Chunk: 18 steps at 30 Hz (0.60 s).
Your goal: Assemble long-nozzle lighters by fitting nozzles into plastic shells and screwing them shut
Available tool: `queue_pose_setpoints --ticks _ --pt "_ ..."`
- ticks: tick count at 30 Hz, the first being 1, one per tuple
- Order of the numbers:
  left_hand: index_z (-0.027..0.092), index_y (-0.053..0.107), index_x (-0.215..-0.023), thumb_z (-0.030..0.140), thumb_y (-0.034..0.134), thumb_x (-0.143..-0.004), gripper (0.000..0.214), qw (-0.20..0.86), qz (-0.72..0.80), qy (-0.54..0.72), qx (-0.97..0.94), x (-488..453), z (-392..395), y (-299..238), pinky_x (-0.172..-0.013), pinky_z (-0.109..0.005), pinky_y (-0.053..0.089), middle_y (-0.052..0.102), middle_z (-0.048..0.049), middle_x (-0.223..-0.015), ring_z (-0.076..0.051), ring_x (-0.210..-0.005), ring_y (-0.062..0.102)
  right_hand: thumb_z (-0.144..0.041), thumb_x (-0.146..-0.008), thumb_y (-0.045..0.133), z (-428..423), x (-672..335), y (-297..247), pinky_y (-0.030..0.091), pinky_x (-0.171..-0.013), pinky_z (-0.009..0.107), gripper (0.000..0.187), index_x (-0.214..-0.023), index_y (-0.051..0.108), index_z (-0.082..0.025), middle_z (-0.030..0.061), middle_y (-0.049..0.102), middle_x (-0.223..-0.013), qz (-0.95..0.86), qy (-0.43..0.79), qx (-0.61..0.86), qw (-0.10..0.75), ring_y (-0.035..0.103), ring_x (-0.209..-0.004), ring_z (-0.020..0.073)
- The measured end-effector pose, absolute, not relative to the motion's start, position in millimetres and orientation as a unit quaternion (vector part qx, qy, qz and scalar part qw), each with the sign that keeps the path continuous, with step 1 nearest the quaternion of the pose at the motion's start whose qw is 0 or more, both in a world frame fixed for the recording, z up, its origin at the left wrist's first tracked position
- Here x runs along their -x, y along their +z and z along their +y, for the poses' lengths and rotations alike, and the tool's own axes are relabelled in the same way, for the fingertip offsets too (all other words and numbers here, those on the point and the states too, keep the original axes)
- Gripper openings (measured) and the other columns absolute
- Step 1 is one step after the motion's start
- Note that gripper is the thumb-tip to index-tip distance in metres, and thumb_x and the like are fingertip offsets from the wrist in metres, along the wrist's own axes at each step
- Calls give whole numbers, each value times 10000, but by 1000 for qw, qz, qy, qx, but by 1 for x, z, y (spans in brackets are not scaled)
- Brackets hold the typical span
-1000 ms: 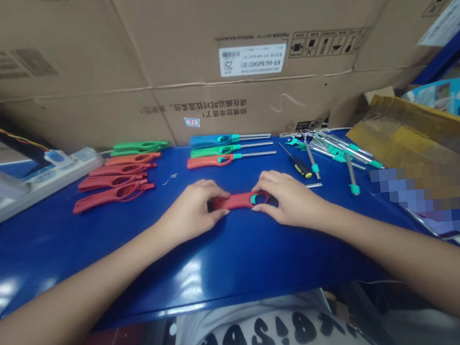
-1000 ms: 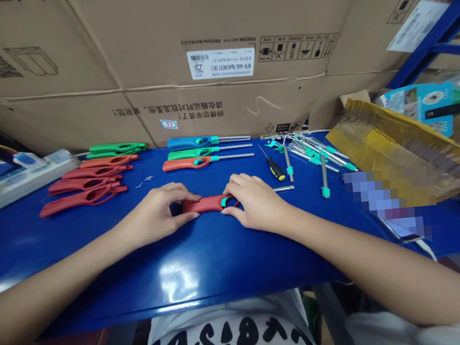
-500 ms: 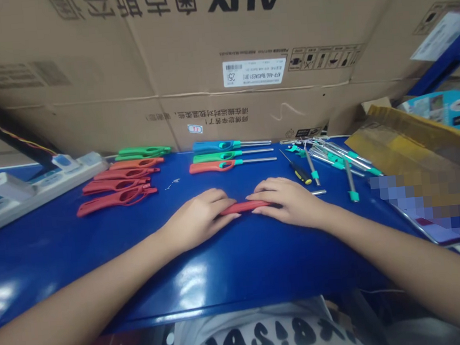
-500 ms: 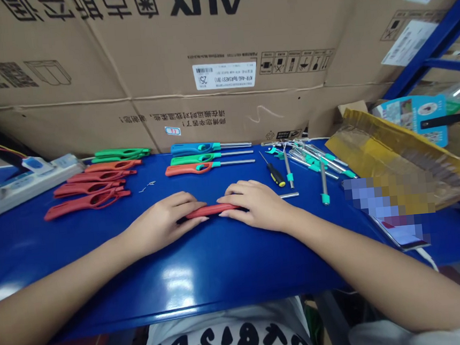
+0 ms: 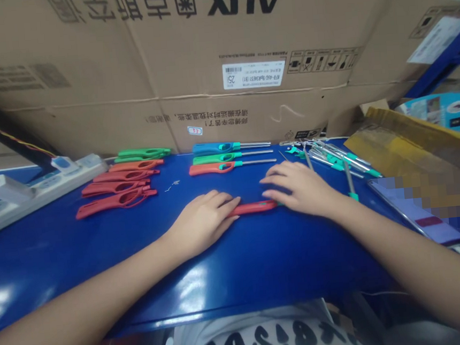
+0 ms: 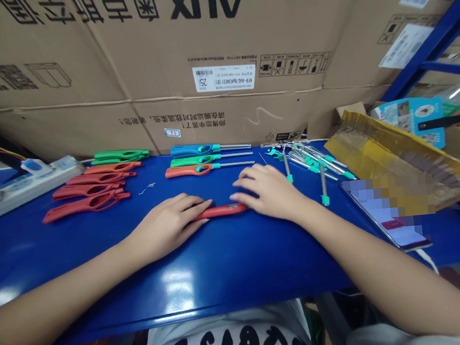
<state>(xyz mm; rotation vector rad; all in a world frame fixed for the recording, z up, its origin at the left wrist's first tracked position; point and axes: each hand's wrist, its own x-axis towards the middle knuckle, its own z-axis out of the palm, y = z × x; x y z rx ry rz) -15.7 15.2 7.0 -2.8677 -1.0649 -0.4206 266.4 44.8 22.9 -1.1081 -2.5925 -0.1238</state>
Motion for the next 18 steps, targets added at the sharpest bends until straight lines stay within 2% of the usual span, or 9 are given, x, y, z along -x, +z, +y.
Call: queue_pose_setpoints --ticks 2,4,6,7,9,11,14,18 --pt "161 599 -1375 387 466 -1035 429 20 -348 -117 930 16 13 11 -913 -452 544 671 -123 -1260 -298 -1106 621 -405 -998 505 55 -282 21 478 -879 468 371 -1191 678 -139 178 679 -1162 -857 -111 478 155 618 -1071 333" --pt "160 601 -1376 413 465 -1032 448 1 -352 -108 930 17 10 15 -929 -457 538 663 -119 -1274 -301 -1121 612 -405 -923 590 65 -297 18 495 -833 500 435 -1225 642 -95 222 676 -1136 -803 -150 565 114 627 -1035 384" --pt "143 604 -1369 379 466 -1034 433 -21 -357 -105 928 17 7 17 -936 -442 537 666 -122 -1244 -291 -1111 613 -363 -898 586 71 -307 16 508 -832 496 380 -1185 664 -125 187 713 -1093 -794 -118 593 57 654 -1010 379" --pt "134 609 -1362 348 474 -1032 415 -33 -362 -108 925 17 6 17 -938 -429 537 667 -125 -1221 -283 -1101 615 -306 -892 561 73 -310 18 515 -843 484 349 -1181 672 -146 164 725 -1100 -798 -104 591 58 667 -1016 364" --pt "124 622 -1337 297 511 -1015 381 -62 -371 -122 919 17 5 16 -937 -400 538 662 -127 -1173 -268 -1079 616 -252 -881 522 74 -308 26 522 -881 469 349 -1170 690 -153 153 730 -1131 -797 -104 582 125 677 -1046 348" --pt "130 648 -1292 278 550 -997 344 -90 -369 -141 914 17 6 13 -938 -382 534 655 -121 -1127 -256 -1056 614 -254 -899 488 71 -296 39 520 -920 464 364 -1170 700 -135 166 726 -1130 -780 -114 566 242 676 -1069 342" --pt "133 685 -1209 278 584 -983 287 -108 -369 -157 910 15 6 11 -912 -371 537 646 -113 -1061 -252 -1019 613 -281 -925 513 60 -260 54 537 -925 417 305 -1136 717 -197 104 746 -1100 -790 -4 498 358 701 -1025 277" --pt "122 716 -1113 313 627 -958 261 -101 -382 -146 907 11 5 11 -889 -384 554 655 -122 -1029 -269 -1001 635 -237 -910 571 51 -196 55 541 -943 377 250 -1080 754 -238 52 758 -1124 -850 179 374 326 704 -1056 225"
